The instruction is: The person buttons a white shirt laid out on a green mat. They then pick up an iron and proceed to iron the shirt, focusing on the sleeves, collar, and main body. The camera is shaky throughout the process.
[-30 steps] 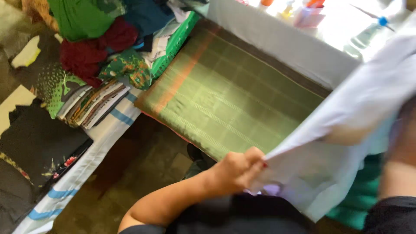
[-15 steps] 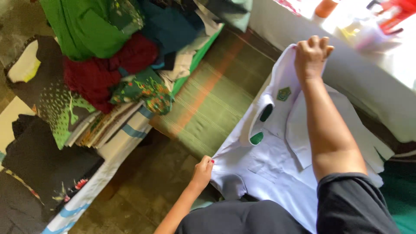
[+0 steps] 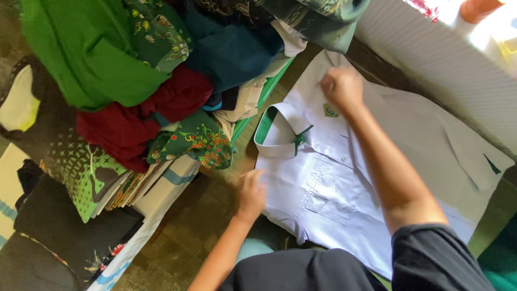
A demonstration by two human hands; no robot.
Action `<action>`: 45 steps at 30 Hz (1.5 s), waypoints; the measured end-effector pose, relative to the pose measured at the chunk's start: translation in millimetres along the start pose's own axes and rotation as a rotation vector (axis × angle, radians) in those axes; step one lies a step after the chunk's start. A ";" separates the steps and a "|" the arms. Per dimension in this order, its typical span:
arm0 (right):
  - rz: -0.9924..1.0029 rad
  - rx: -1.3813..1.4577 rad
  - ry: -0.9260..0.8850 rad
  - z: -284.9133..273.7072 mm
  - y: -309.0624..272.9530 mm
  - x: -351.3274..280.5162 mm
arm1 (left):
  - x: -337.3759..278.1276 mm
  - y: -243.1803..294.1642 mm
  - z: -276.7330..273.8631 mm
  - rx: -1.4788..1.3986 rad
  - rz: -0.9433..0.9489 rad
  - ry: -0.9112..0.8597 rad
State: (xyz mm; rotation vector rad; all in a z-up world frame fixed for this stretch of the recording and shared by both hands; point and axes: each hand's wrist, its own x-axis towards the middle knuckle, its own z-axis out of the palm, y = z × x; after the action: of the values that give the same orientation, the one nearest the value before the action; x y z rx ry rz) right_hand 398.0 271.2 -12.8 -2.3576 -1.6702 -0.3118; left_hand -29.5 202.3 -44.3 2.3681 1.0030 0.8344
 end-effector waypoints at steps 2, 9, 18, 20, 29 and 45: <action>0.149 0.217 -0.266 -7.5 -28.1 -31.8 | 30.5 20.0 7.4 -0.026 0.112 -0.049; 0.315 0.229 -0.088 12.5 -56.5 -107.2 | 81.2 -32.4 93.9 0.352 0.137 -0.291; 0.682 -0.175 -0.447 44.8 110.0 -181.5 | 113.3 -7.9 103.7 0.262 -0.066 -0.480; 0.658 -0.178 -0.443 25.9 119.3 -144.3 | 127.8 10.3 108.3 0.204 -0.158 -0.462; 0.261 0.235 -0.002 -50.0 -33.6 -121.8 | 187.1 39.4 116.4 -0.048 -0.763 -0.628; 0.483 0.184 0.151 -70.0 -15.7 -381.1 | 130.2 54.5 50.0 -0.080 0.062 -0.047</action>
State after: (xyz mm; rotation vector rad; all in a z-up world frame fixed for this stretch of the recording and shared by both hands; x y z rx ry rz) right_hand 256.4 -86.5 -61.8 -2.4296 -0.9748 -0.2252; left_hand 103.1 257.3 -1.8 2.3504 0.8656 0.8224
